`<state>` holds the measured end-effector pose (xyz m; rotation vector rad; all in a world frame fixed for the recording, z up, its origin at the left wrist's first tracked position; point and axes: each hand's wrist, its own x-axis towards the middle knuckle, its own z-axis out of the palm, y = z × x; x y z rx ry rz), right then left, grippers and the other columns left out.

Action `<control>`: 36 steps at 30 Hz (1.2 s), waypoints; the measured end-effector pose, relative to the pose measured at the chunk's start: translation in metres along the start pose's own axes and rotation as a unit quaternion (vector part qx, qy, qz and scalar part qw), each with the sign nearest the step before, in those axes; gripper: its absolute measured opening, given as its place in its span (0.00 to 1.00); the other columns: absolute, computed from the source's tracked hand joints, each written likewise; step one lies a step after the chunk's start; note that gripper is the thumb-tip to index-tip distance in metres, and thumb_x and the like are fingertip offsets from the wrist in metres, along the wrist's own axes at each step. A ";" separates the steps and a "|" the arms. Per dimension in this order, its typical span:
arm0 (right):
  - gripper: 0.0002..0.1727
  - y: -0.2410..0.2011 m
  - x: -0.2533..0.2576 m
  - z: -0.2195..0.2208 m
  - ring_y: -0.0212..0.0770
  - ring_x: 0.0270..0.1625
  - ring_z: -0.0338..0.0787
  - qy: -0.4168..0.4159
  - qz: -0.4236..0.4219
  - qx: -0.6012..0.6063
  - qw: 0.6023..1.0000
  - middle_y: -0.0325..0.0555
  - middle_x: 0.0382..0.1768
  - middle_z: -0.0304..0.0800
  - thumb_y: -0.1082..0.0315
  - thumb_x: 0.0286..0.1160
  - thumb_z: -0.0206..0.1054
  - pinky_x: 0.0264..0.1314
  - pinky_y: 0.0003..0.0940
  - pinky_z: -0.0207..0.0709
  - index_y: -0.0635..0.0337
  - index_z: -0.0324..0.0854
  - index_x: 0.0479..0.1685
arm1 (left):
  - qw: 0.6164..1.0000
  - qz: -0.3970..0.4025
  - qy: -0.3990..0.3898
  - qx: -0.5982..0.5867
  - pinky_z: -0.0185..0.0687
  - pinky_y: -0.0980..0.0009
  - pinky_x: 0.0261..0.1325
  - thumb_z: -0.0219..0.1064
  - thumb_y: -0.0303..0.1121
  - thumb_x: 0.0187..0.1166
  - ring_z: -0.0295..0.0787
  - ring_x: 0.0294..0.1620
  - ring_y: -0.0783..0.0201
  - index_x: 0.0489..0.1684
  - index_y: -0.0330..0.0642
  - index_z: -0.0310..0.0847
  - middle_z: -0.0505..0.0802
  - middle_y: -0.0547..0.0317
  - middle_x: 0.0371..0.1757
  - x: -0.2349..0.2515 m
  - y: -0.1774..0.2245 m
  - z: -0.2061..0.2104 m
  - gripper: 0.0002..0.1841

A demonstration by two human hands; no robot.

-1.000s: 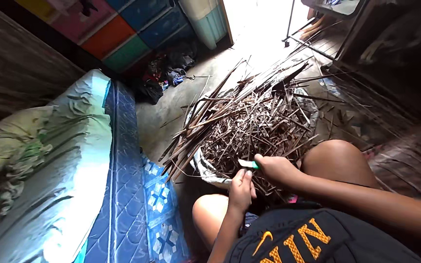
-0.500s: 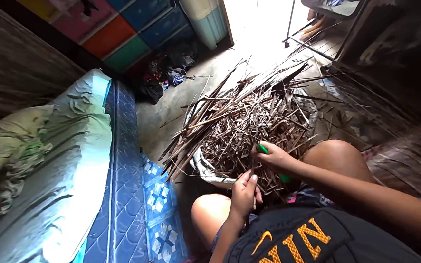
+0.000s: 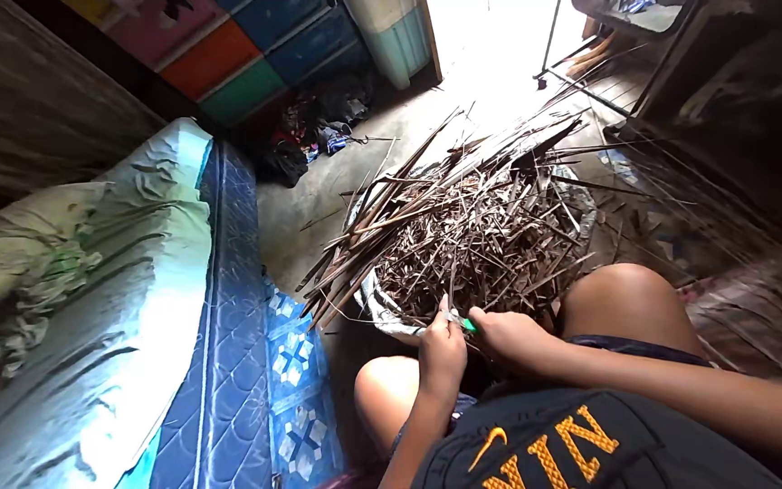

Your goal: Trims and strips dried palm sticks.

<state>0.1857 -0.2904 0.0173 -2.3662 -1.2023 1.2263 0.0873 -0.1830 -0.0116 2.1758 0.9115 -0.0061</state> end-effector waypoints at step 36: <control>0.17 0.016 0.017 -0.014 0.69 0.53 0.92 0.103 -0.014 -0.036 0.994 0.67 0.46 0.89 0.61 0.92 0.51 0.51 0.65 0.81 0.68 0.73 0.62 | 0.955 0.015 -0.029 -0.296 0.70 0.81 0.20 0.48 0.27 0.92 0.69 0.11 0.79 0.56 0.25 0.78 0.74 0.71 0.12 0.002 0.000 0.004 0.14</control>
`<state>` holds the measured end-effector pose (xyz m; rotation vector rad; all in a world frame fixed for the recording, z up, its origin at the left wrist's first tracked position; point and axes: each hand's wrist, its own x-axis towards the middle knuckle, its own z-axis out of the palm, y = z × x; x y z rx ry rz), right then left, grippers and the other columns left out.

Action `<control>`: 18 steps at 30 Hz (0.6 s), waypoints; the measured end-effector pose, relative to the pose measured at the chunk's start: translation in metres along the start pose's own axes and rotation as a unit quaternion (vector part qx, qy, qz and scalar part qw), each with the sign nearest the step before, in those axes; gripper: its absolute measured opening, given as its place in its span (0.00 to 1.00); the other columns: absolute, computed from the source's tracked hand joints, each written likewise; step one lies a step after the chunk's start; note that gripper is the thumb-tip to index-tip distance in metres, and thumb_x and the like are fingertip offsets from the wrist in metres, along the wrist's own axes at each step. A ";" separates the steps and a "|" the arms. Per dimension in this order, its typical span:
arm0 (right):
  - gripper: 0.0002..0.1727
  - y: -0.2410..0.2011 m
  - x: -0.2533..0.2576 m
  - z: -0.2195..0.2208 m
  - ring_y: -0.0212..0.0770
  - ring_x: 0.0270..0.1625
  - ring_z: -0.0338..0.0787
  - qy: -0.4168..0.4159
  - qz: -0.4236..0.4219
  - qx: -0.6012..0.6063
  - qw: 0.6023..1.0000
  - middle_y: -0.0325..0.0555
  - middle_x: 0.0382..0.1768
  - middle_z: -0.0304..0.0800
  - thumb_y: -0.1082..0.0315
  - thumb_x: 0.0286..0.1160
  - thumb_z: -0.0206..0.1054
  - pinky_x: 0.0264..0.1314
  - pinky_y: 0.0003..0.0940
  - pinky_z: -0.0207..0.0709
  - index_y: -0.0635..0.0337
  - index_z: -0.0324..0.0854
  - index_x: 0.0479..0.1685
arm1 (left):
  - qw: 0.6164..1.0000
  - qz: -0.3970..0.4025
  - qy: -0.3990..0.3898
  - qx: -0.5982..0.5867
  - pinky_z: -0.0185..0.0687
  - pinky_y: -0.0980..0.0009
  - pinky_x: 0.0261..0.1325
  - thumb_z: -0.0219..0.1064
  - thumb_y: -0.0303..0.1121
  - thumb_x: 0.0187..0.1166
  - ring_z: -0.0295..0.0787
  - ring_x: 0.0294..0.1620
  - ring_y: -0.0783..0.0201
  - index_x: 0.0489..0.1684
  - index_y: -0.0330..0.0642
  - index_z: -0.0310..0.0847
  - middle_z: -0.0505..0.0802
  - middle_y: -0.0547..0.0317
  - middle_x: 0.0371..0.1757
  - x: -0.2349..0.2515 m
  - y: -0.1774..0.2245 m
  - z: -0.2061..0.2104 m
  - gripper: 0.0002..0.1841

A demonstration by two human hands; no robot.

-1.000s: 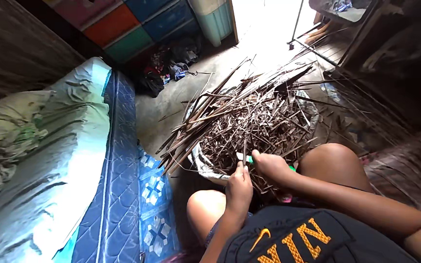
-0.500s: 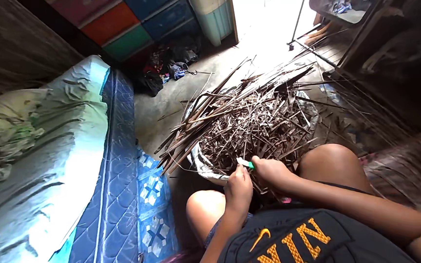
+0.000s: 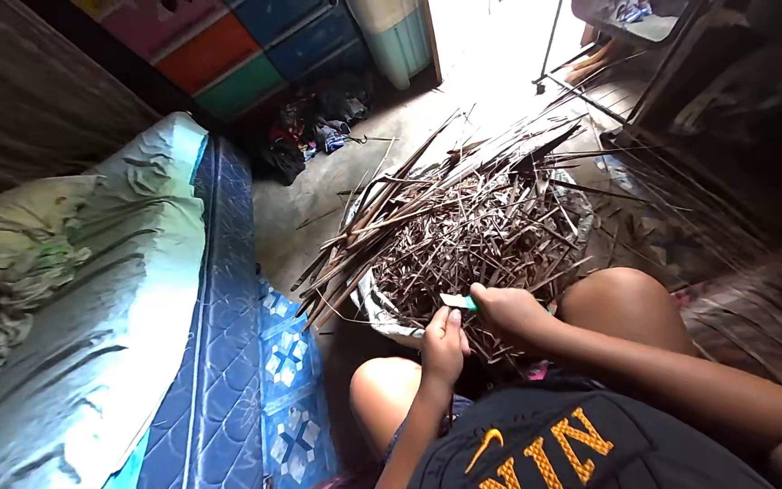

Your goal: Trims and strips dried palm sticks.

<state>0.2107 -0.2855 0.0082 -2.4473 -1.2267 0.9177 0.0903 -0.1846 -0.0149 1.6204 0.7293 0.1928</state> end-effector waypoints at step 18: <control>0.08 0.048 0.046 -0.015 0.24 0.14 0.65 0.086 0.026 0.590 0.802 0.31 0.18 0.68 0.65 0.92 0.55 0.17 0.19 0.62 0.58 0.76 0.48 | 0.991 -0.070 -0.109 -0.045 0.64 0.81 0.12 0.52 0.25 0.90 0.67 0.08 0.78 0.77 0.28 0.73 0.88 0.61 0.20 -0.012 0.006 0.004 0.20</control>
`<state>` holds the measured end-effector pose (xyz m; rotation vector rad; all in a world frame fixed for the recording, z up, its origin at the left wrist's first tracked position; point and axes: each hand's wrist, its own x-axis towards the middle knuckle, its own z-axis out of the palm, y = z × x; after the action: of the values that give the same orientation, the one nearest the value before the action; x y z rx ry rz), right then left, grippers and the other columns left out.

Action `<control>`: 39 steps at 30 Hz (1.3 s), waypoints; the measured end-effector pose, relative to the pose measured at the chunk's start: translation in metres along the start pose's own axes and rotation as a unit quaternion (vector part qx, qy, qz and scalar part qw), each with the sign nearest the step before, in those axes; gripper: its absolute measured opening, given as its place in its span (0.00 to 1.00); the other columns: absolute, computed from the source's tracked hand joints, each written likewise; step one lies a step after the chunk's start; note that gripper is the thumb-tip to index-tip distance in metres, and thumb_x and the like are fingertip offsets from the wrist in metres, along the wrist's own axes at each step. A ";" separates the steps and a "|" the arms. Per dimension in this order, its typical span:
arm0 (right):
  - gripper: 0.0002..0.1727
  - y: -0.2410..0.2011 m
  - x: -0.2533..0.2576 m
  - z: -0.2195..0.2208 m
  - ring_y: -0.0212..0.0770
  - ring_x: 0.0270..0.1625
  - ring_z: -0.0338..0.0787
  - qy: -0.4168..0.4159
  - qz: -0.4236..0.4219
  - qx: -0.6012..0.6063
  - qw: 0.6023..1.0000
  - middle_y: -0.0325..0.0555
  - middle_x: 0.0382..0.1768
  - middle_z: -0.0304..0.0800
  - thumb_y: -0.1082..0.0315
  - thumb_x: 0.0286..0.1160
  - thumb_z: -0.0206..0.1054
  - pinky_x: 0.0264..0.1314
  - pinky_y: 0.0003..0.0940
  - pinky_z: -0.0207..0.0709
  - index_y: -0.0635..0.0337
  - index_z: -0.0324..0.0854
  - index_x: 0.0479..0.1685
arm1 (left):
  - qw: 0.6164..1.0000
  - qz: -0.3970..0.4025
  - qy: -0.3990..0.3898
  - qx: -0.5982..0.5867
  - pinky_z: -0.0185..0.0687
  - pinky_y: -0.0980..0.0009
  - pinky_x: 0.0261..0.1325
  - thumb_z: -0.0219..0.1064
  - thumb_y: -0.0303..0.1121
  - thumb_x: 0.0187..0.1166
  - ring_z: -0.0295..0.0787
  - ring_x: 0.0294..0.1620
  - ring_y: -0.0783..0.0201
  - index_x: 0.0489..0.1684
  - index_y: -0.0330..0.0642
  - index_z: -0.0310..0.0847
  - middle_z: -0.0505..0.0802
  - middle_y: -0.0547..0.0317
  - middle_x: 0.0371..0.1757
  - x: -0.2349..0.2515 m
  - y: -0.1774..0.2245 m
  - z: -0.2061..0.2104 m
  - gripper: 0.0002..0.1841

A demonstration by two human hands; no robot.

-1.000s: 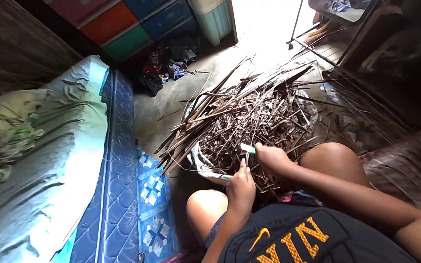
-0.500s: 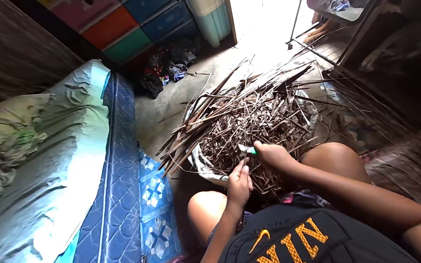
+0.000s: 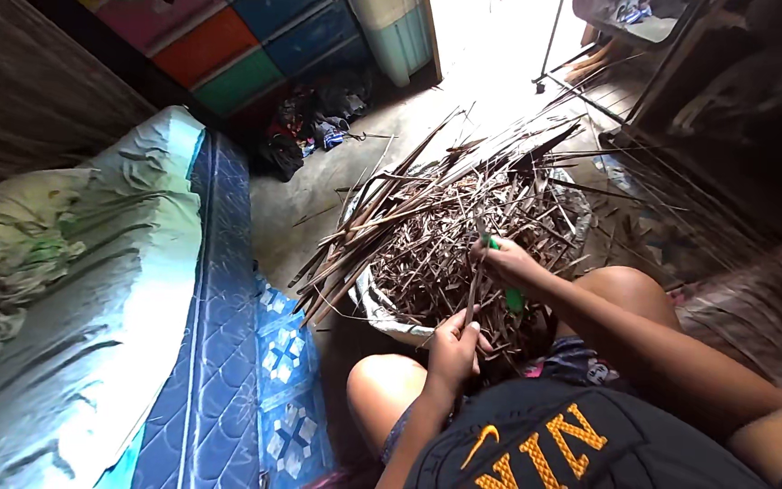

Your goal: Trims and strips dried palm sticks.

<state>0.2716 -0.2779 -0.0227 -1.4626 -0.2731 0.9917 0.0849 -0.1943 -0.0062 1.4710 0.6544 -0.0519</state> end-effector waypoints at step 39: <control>0.19 0.004 0.010 -0.005 0.67 0.66 0.88 0.068 0.131 -0.554 0.819 0.67 0.60 0.88 0.62 0.92 0.50 0.61 0.66 0.79 0.66 0.72 0.70 | 0.911 0.000 0.132 0.391 0.79 0.47 0.71 0.51 0.36 0.93 0.92 0.63 0.49 0.84 0.48 0.75 0.93 0.47 0.65 0.003 -0.001 0.004 0.23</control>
<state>0.2799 -0.2751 -0.0311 -2.6860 -0.6206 0.9597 0.0885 -0.1972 -0.0083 2.2796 0.9117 -0.1264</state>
